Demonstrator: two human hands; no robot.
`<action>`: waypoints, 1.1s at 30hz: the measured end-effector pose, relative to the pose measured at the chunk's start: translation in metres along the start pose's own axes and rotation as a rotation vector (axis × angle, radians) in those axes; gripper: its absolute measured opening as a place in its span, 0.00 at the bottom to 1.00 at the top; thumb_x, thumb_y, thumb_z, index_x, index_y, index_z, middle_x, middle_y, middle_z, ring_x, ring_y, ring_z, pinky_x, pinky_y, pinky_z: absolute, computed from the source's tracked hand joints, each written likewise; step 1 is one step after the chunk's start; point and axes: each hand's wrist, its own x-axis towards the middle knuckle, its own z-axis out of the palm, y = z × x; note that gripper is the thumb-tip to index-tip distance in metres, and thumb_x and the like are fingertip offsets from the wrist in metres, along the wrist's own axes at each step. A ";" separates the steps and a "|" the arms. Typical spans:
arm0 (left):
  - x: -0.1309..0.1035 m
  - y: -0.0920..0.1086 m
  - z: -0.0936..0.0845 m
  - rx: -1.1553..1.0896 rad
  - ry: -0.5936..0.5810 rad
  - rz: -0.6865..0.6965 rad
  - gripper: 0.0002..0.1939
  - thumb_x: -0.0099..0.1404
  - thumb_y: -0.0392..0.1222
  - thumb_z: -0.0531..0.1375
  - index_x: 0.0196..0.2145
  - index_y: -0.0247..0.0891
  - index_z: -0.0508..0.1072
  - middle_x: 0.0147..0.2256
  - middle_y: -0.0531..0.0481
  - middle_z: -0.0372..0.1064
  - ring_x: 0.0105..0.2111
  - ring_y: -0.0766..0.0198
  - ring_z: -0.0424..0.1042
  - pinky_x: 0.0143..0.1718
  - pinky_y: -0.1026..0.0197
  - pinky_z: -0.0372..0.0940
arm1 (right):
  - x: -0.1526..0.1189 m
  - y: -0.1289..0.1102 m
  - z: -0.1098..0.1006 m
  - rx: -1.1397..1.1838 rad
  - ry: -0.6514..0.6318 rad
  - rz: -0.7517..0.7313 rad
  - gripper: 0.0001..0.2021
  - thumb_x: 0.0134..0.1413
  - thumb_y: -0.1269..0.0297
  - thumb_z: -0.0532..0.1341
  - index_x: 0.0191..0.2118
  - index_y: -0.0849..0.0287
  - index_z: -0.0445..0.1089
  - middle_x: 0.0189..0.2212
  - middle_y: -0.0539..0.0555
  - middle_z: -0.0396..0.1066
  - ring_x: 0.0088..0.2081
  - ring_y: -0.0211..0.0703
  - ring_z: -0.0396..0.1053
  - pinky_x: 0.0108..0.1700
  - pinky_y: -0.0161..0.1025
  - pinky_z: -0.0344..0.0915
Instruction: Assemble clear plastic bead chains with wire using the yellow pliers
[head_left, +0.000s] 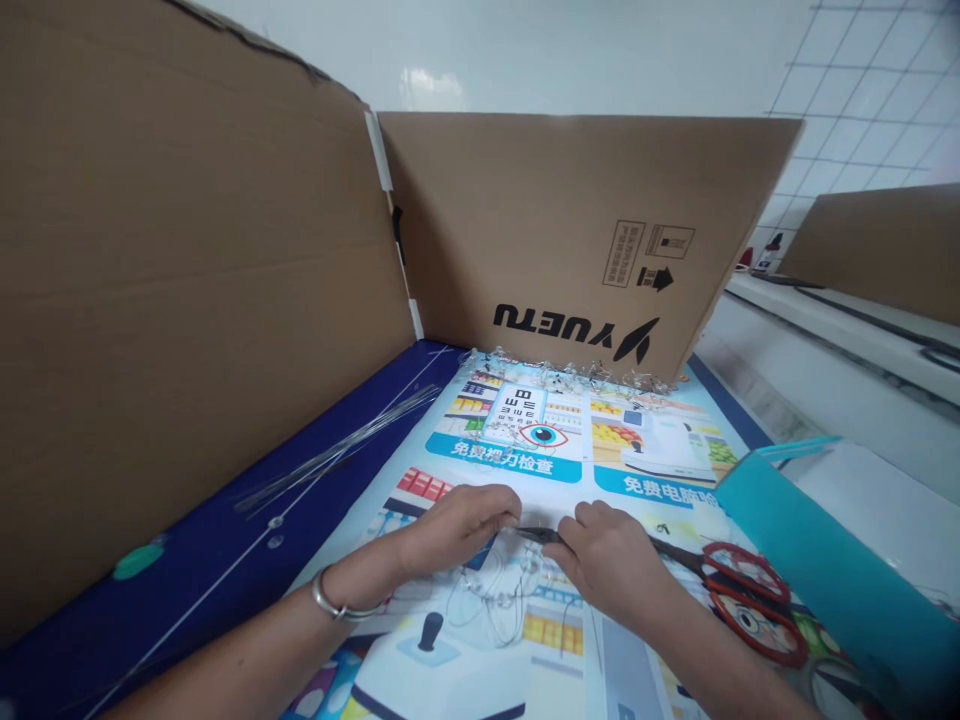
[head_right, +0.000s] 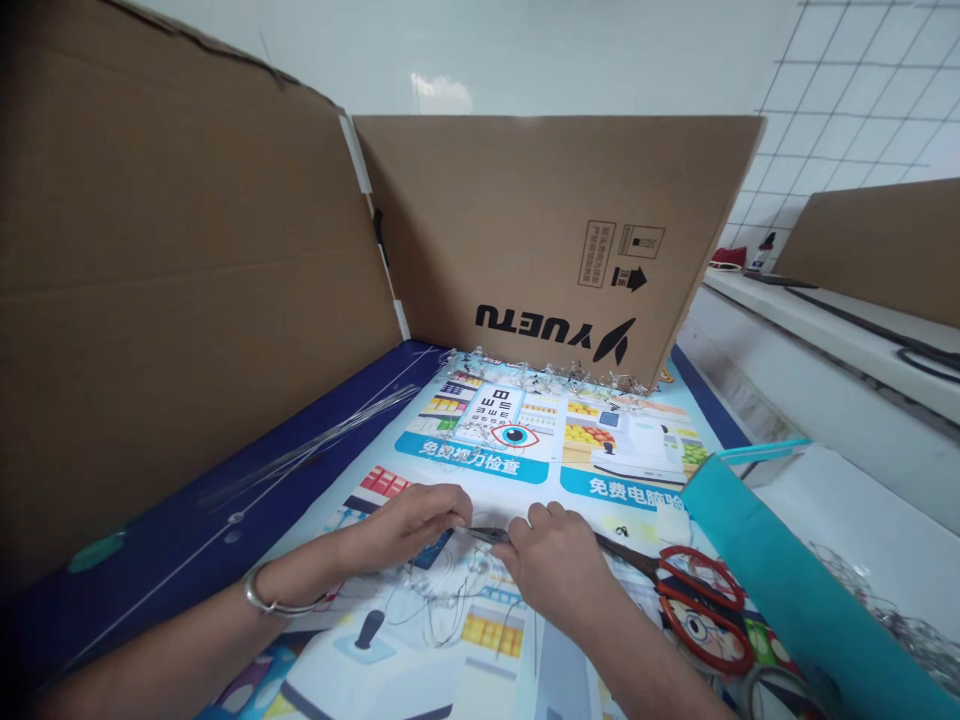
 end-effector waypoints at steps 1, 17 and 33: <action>0.000 0.000 0.000 0.001 0.001 0.003 0.09 0.65 0.35 0.46 0.35 0.37 0.65 0.31 0.52 0.66 0.31 0.68 0.63 0.33 0.67 0.58 | 0.000 0.000 0.000 -0.007 0.001 0.000 0.14 0.57 0.54 0.49 0.31 0.56 0.66 0.27 0.54 0.65 0.32 0.43 0.61 0.31 0.38 0.49; 0.001 0.004 0.003 0.019 0.013 -0.038 0.09 0.64 0.35 0.47 0.34 0.38 0.66 0.31 0.53 0.66 0.30 0.68 0.64 0.32 0.68 0.58 | 0.001 0.000 0.006 -0.079 0.010 -0.033 0.13 0.57 0.55 0.51 0.30 0.58 0.65 0.26 0.54 0.64 0.30 0.42 0.61 0.29 0.37 0.49; 0.004 -0.005 0.021 0.227 0.223 -0.229 0.12 0.65 0.41 0.50 0.40 0.43 0.72 0.34 0.50 0.65 0.33 0.65 0.67 0.30 0.67 0.59 | 0.004 0.006 0.008 0.009 0.080 0.201 0.15 0.58 0.54 0.48 0.30 0.58 0.64 0.29 0.53 0.65 0.33 0.40 0.61 0.32 0.35 0.51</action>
